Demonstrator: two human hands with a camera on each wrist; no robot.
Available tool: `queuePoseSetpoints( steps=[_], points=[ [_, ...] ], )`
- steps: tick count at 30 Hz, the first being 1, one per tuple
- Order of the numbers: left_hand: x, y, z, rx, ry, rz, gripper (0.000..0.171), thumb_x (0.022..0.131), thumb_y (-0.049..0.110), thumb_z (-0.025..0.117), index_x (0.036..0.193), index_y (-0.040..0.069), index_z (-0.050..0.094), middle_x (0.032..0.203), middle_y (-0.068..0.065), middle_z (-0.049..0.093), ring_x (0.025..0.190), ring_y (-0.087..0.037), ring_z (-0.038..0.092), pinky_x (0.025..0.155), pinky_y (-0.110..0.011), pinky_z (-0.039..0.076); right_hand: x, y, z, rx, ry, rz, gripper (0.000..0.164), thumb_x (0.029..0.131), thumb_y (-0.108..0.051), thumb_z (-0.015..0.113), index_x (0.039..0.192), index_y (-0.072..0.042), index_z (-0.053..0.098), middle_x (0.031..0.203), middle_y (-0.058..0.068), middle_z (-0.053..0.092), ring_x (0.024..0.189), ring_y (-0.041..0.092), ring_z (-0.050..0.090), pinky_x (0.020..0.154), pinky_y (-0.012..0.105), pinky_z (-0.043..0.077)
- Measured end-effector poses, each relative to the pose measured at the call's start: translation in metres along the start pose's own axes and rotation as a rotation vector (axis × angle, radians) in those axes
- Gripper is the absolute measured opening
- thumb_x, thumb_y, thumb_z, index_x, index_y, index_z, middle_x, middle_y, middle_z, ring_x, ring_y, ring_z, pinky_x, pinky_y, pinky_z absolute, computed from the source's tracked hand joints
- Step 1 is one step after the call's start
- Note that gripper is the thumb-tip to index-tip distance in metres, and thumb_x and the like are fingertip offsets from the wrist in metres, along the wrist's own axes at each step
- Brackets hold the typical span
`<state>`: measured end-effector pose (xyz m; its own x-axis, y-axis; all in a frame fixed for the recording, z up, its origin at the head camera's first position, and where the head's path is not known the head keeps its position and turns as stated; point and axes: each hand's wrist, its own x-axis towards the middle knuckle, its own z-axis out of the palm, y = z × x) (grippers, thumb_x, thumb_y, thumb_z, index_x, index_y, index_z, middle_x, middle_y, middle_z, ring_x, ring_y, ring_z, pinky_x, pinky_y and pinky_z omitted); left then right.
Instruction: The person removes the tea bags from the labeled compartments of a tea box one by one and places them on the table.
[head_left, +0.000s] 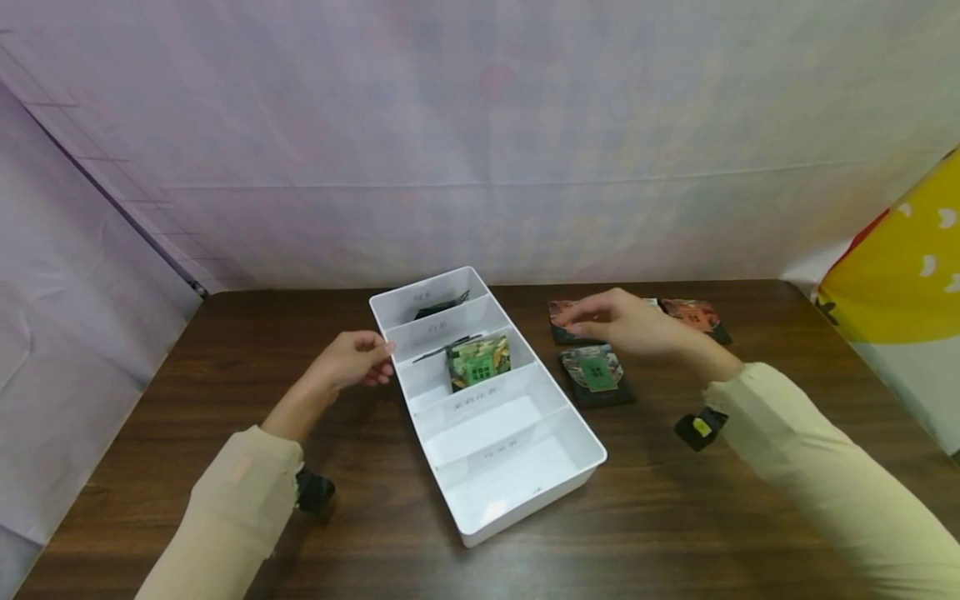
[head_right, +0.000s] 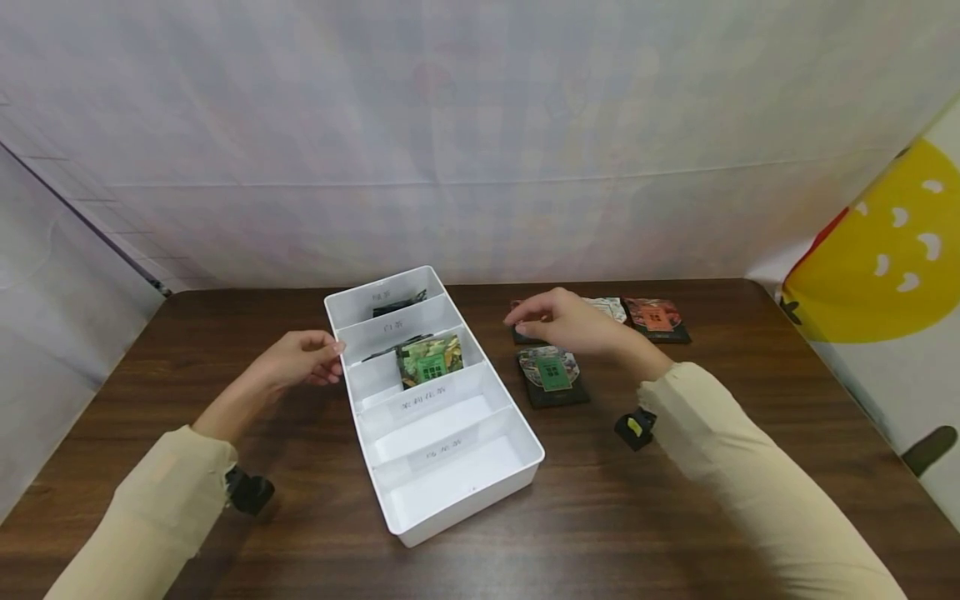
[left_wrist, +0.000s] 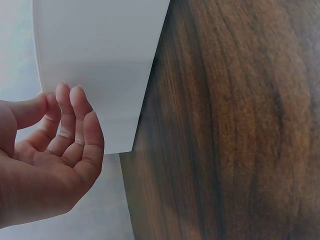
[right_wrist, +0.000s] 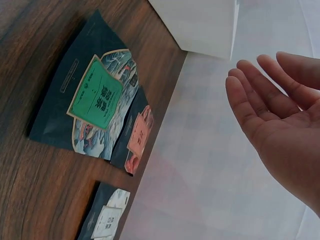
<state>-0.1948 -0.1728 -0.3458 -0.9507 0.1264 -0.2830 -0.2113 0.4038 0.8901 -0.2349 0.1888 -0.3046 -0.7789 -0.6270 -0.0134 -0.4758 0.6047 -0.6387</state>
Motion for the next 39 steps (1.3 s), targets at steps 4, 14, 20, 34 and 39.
queuePoseSetpoints(
  steps=[4, 14, 20, 34, 39],
  points=[
    [0.000, 0.001, 0.000, 0.003, 0.001, -0.001, 0.018, 0.095, 0.013, 0.049, 0.089, -0.004, 0.052, 0.065, -0.002, 0.057, 0.059, -0.010, 0.057, 0.063, -0.030, 0.049, 0.004, -0.001, 0.002, 0.019, -0.015, -0.039, 0.023, 0.092, -0.010, 0.055, 0.113, -0.007, 0.064, 0.123, 0.013, 0.055, 0.116, 0.028, 0.049, 0.088, 0.047, 0.043],
    [0.000, 0.000, 0.000, 0.002, 0.002, -0.004, 0.017, 0.095, 0.013, 0.050, 0.089, -0.003, 0.052, 0.065, -0.002, 0.056, 0.059, -0.010, 0.057, 0.062, -0.030, 0.049, 0.014, -0.016, 0.007, 0.047, -0.071, -0.057, 0.023, 0.091, -0.006, 0.055, 0.113, -0.007, 0.063, 0.119, 0.009, 0.058, 0.114, 0.026, 0.050, 0.088, 0.044, 0.043],
    [0.000, 0.000, 0.000, 0.004, -0.001, 0.001, 0.017, 0.095, 0.012, 0.049, 0.089, -0.004, 0.052, 0.065, -0.002, 0.056, 0.059, -0.009, 0.057, 0.062, -0.030, 0.049, 0.020, -0.021, 0.012, 0.062, -0.090, -0.078, 0.023, 0.090, -0.004, 0.056, 0.111, -0.003, 0.063, 0.116, 0.013, 0.060, 0.103, 0.024, 0.057, 0.080, 0.038, 0.048],
    [-0.001, 0.001, 0.001, 0.007, 0.001, -0.008, 0.017, 0.095, 0.013, 0.050, 0.086, -0.001, 0.052, 0.065, -0.002, 0.057, 0.059, -0.009, 0.057, 0.062, -0.030, 0.049, 0.031, -0.027, 0.024, 0.050, -0.115, -0.213, 0.023, 0.088, 0.002, 0.056, 0.110, 0.003, 0.063, 0.115, 0.014, 0.060, 0.106, 0.026, 0.056, 0.085, 0.038, 0.047],
    [-0.001, 0.001, 0.001, -0.003, 0.003, -0.002, 0.017, 0.095, 0.012, 0.050, 0.085, -0.001, 0.052, 0.063, -0.001, 0.056, 0.058, -0.009, 0.056, 0.059, -0.029, 0.048, 0.033, -0.030, 0.028, 0.036, -0.120, -0.200, 0.023, 0.087, 0.004, 0.054, 0.109, 0.003, 0.063, 0.114, 0.015, 0.060, 0.104, 0.026, 0.057, 0.083, 0.038, 0.048]
  ],
)
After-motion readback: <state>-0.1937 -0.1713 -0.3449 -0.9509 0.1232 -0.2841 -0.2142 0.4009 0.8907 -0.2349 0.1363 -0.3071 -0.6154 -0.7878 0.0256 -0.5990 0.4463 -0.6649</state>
